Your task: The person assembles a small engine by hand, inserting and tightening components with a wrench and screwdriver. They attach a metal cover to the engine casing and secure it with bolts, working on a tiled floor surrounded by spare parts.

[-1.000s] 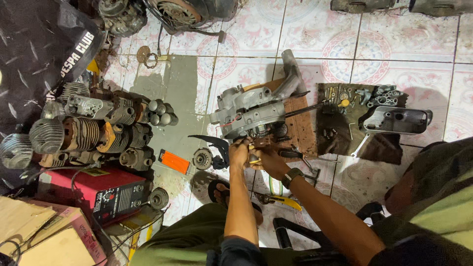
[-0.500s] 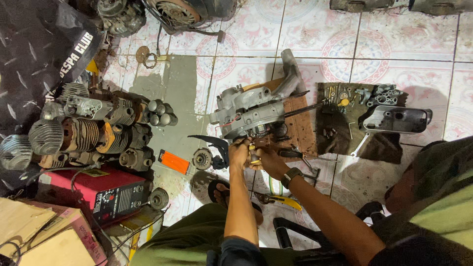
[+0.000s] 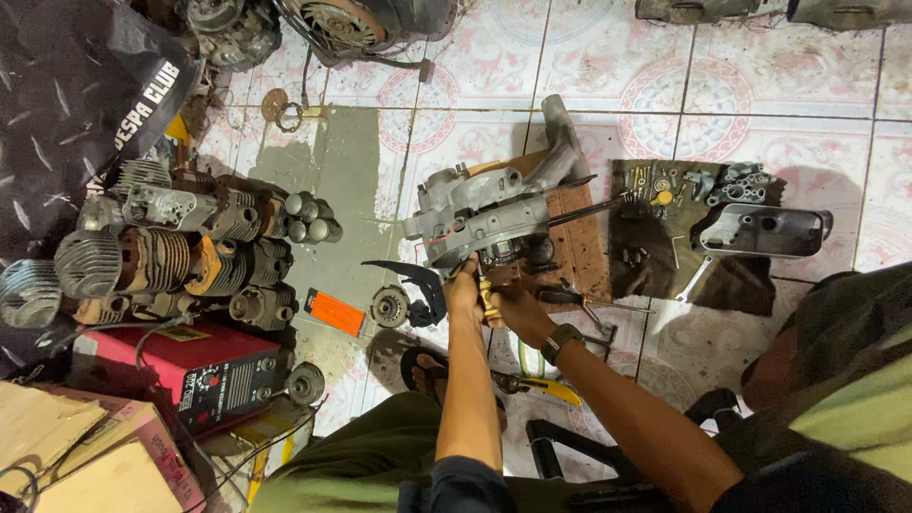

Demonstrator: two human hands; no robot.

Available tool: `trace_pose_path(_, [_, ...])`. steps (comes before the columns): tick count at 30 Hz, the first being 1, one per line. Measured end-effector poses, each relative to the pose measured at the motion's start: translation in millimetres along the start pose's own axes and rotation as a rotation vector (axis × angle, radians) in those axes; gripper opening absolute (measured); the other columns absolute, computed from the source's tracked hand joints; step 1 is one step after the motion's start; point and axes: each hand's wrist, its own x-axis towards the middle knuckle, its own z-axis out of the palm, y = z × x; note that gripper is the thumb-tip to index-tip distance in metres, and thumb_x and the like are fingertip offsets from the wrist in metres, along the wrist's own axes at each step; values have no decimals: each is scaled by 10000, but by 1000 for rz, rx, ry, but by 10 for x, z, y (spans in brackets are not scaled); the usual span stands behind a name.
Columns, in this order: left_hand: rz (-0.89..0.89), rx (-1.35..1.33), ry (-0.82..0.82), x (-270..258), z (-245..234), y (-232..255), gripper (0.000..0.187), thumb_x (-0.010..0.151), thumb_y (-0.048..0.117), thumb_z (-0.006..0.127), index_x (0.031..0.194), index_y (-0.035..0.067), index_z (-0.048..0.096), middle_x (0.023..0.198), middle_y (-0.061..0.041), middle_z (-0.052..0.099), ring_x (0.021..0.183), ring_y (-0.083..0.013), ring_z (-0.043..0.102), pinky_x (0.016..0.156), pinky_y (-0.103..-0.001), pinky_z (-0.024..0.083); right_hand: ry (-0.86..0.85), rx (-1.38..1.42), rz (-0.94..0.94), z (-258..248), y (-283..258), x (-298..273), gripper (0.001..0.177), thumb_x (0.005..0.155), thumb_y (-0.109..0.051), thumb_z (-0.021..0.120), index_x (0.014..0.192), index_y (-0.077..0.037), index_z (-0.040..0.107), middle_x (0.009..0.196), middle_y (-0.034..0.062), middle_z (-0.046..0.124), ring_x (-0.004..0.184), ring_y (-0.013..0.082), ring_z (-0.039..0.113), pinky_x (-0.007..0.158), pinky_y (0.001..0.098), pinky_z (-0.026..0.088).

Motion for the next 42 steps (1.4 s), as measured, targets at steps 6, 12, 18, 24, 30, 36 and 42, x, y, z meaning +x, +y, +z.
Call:
trace_pose_path(6, [-19, -102, 9, 248, -101, -237, 302, 713, 167, 786, 927, -28, 701, 902, -224, 595, 768, -305, 604, 544, -396, 506, -7, 33, -35, -33, 110, 36, 379, 788, -127, 698, 1096, 6, 522, 956, 129, 564, 704, 201, 647, 599, 273, 592])
trace_pose_path(12, [-29, -40, -10, 458, -74, -263, 379, 685, 248, 818, 953, 4, 707, 935, -208, 612, 802, -306, 593, 580, -435, 513, -39, 49, 68, -60, -95, -101, 445, 834, -195, 586, 1197, 50, 505, 1005, 161, 584, 702, 220, 659, 643, 305, 596])
trace_pose_path(18, [-28, -4, -15, 555, -108, -379, 369, 698, 263, 795, 965, 24, 705, 946, -199, 617, 792, -302, 604, 539, -414, 530, -21, 29, -23, 30, -250, -263, 347, 858, -192, 578, 1129, 20, 534, 971, 139, 603, 706, 206, 667, 655, 317, 602])
trace_pose_path(24, [-20, 2, -33, 477, -124, -331, 386, 704, 268, 786, 997, 30, 705, 976, -210, 625, 846, -298, 597, 647, -411, 526, -37, -22, -52, -57, -122, -160, 449, 830, -207, 660, 1161, 56, 509, 975, 210, 587, 762, 265, 680, 675, 366, 600])
trace_pose_path(30, [-7, -25, -47, 417, -93, -315, 381, 697, 252, 783, 998, 32, 704, 962, -198, 631, 860, -299, 602, 694, -414, 521, 11, 17, 4, -21, -29, -60, 335, 837, -163, 613, 1086, 56, 563, 903, 196, 607, 689, 256, 672, 633, 355, 602])
trace_pose_path(36, [-4, -2, -13, 487, -72, -359, 389, 689, 282, 782, 998, 57, 711, 991, -200, 621, 898, -299, 585, 737, -408, 504, -39, -70, -53, -100, 75, 56, 406, 846, -185, 631, 1157, 53, 522, 1030, 266, 593, 743, 280, 679, 677, 384, 595])
trace_pose_path(42, [-14, -10, 26, 351, -92, -336, 388, 687, 309, 773, 982, 67, 707, 987, -206, 615, 872, -311, 584, 714, -411, 513, -34, -76, -54, -93, -56, -51, 443, 816, -120, 632, 1186, 81, 496, 1036, 283, 575, 716, 292, 688, 671, 365, 605])
